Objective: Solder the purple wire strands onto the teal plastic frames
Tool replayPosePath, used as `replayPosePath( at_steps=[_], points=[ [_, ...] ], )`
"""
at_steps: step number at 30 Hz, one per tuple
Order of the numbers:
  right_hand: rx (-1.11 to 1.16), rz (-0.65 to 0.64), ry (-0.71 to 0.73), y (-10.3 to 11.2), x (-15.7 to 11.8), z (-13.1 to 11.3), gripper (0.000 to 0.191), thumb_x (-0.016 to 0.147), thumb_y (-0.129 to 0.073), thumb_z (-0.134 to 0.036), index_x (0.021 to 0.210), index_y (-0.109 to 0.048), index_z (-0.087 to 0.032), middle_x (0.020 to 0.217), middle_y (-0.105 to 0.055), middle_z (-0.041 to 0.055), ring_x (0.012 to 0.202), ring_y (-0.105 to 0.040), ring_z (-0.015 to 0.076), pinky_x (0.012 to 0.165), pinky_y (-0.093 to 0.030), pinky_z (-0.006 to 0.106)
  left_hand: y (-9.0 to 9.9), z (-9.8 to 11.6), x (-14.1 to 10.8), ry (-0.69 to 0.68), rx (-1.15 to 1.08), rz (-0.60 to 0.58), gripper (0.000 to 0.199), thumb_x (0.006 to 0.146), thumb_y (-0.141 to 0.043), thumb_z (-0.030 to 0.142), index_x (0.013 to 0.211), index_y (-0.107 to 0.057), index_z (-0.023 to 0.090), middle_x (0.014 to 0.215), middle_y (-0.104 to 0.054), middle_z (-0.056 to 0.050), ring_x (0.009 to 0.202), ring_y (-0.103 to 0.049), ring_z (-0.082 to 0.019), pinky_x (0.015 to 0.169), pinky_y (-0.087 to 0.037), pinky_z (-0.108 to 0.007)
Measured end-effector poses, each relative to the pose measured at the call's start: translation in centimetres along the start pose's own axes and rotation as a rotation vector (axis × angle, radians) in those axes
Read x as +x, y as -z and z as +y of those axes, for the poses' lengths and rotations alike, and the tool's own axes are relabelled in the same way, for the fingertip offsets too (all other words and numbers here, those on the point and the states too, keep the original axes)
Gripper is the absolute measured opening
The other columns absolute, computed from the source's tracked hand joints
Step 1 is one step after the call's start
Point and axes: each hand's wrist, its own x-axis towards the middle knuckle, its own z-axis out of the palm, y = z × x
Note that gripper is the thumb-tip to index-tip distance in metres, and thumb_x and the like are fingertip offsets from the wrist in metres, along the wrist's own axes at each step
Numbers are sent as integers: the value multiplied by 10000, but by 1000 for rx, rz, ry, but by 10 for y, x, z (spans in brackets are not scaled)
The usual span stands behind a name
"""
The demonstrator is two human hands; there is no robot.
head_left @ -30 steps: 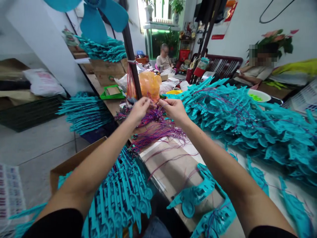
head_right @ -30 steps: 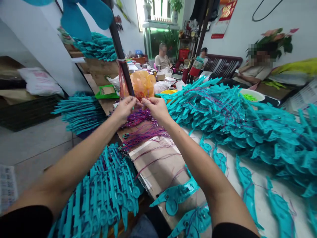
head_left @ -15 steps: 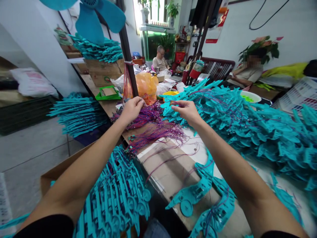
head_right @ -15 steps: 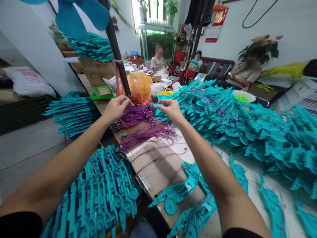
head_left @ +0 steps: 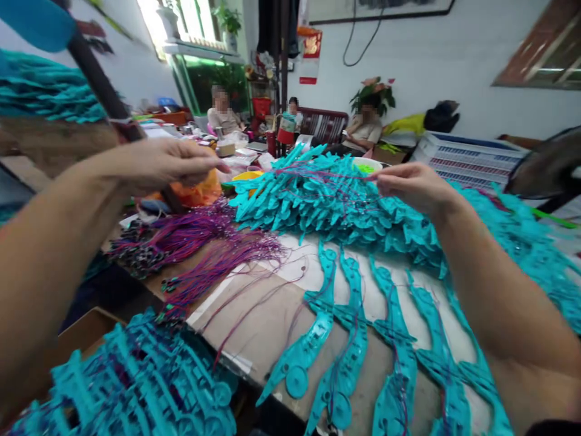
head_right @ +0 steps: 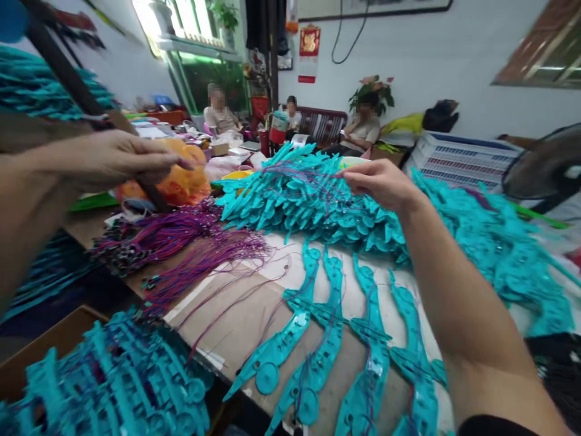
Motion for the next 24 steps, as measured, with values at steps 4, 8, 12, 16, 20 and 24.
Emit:
replayPosePath(
  at_steps=[4,8,12,16,20,24],
  points=[
    [-176,144,-106,60,-41,52,366,639,-748,-463,846,-752,-161,597,-622,16,545,-511,101,522,-411,255,-86,7,40,19,-267,-301,300,723,-652,466,803,-716,184,511,-498,-1,469,-384,-79,454,-297,-235],
    [-498,303,-196,96,-75,95,292,687,-706,-426,811,-754,-166,600,-650,16,532,-517,114,507,-402,247,-168,25,67,-4,-396,-316,215,690,-693,382,815,-716,209,619,-653,-39,510,-524,-127,481,-410,-260],
    [-609,500,-266,125,-96,131,284,756,-634,-379,874,-751,-149,646,-671,28,544,-561,139,543,-425,261,-220,45,79,-20,-581,-360,304,689,-714,341,943,-695,175,813,-728,-77,626,-622,-142,558,-478,-255],
    [-792,576,-387,140,-101,155,290,811,-557,-311,937,-745,-130,769,-715,74,674,-626,185,636,-446,279,-264,65,96,-26,-670,-258,296,705,-689,327,947,-675,156,891,-739,-89,688,-644,-143,564,-462,-228],
    [-969,579,-533,147,-108,165,306,839,-509,-295,990,-738,-161,939,-732,95,868,-645,229,714,-444,284,-312,78,118,-122,-456,-134,210,705,-630,279,860,-691,151,793,-743,-69,656,-634,-163,577,-458,-252],
    [-1033,470,-655,158,-125,171,303,837,-509,-304,1004,-735,-192,997,-726,98,920,-645,239,713,-448,278,-354,82,138,-228,-73,-81,186,727,-555,218,819,-714,189,772,-743,-49,755,-660,-220,687,-475,-304]
  ],
)
